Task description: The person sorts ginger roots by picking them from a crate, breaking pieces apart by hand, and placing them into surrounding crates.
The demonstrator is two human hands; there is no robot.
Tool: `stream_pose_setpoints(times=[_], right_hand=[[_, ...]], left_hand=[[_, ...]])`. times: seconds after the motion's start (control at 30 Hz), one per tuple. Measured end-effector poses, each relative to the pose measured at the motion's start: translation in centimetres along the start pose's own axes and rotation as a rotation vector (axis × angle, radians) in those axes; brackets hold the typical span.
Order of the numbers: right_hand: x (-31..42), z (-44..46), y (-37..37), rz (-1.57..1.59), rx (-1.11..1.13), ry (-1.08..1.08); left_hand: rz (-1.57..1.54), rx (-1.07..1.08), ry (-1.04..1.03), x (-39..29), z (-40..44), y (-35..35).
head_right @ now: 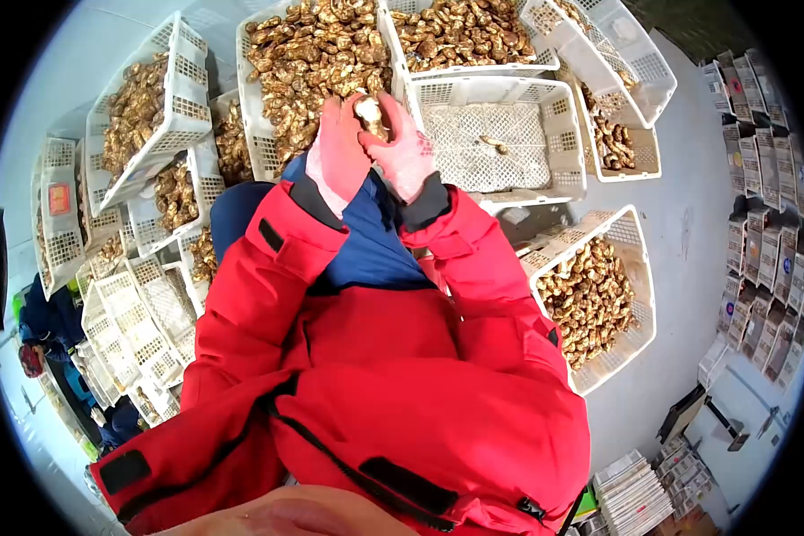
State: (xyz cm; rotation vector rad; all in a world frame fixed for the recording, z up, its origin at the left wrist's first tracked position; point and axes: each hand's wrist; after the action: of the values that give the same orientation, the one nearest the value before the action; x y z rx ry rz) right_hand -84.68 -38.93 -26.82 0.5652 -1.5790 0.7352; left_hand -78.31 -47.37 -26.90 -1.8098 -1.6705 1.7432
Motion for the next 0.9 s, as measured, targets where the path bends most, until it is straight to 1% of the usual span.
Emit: stream_pose_setpoints(times=[0.03,0.07,0.1,0.13,0.17,0.2,0.23,0.3,0.33,0.37,0.4,0.43,0.47,0.5,0.53,0.57,0.6,0.63,0.67,0.7,0.77,0.83,0.9], right_hand=[[-0.2,0.7,-0.4,-0.125,0.02,0.021],[1.8,0.0,-0.8,0.055,-0.014,-0.122],[-0.3,0.7,-0.3,0.064,-0.044,-0.029],[-0.5,1.0,0.4,0.224,-0.004,-0.058],[-0.7,1.0,1.3,0.383,0.033,-0.085],[-1.1,1.1,2.2,0.482,0.04,-0.156],[-0.8,0.9,3.0,0.473,0.059,-0.193],[-0.6,0.5,4.5,0.48,0.01,-0.254],[-1.6,0.7,5.7,0.488,-0.018,-0.266],[-3.3,0.8,7.3,0.476,0.0,-0.284],[-5.3,0.9,9.1,0.528,-0.055,-0.243],[-6.8,0.6,10.5,0.392,-0.202,-0.3],[-9.7,0.2,12.3,0.301,-0.298,-0.352],[-15.2,-0.1,15.3,0.23,-0.313,-0.415],[-19.3,-0.6,17.4,0.054,-0.367,-0.517],[-21.0,-1.0,18.3,-0.219,-0.416,-0.602],[-20.7,-0.9,18.2,-0.499,-0.482,-0.642],[-19.2,-0.2,17.5,-0.7,-0.57,-0.601],[-16.0,1.2,15.8,-0.705,-0.626,-0.455],[-12.4,2.4,13.6,-0.609,-0.622,-0.28],[-7.3,5.4,8.6,-0.209,-0.381,0.113],[-5.8,9.2,4.5,-0.504,-0.056,0.124],[-7.6,13.3,-0.6,-0.839,0.14,0.24]], left_hand=[[0.372,0.0,-0.032,-0.9,-0.1,0.3],[0.551,0.034,-0.056,-1.2,-0.8,0.4],[0.49,0.069,-0.015,-1.6,-1.2,0.4],[0.431,0.101,0.028,-2.1,-1.7,0.2],[0.131,0.134,0.132,-2.9,-1.9,0.1],[0.195,0.148,0.112,-3.9,-2.3,0.0],[0.215,0.143,0.127,-4.7,-2.0,0.4],[0.108,0.118,0.25,-7.5,-2.2,-0.5],[-0.004,0.145,0.265,-8.2,-1.5,1.4],[0.028,0.174,0.238,-9.8,-2.1,1.0],[-0.015,0.128,0.247,-11.5,-2.4,1.4],[-0.059,0.086,0.256,-13.3,-2.3,2.4],[-0.286,0.487,0.29,-14.1,0.0,5.4],[-0.293,0.563,0.225,-15.1,0.0,7.2],[-0.303,0.638,0.158,-16.1,0.1,8.9],[-0.318,0.71,0.092,-17.1,0.1,10.7],[-0.191,0.328,0.034,-17.4,-0.9,11.1],[-0.068,-0.058,-0.019,-17.6,-1.9,11.4],[-0.089,-0.077,-0.009,-17.0,-1.0,13.4],[-0.119,-0.046,0.01,-16.6,-0.6,14.2],[-0.075,-0.214,-0.04,-15.4,-0.2,13.7],[0.069,-0.071,-0.144,-14.4,0.4,14.6],[0.086,0.055,-0.165,-14.1,0.9,15.4]])
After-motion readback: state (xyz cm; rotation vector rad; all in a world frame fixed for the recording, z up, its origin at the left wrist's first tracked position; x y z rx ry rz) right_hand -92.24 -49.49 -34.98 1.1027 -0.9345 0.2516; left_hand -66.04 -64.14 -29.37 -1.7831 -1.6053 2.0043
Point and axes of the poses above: each hand's wrist, its own z-axis towards the middle knuckle, its own y-axis out of the back of the hand, x = y × z, and after that the axes turned 2 degrees about -x, right-handed
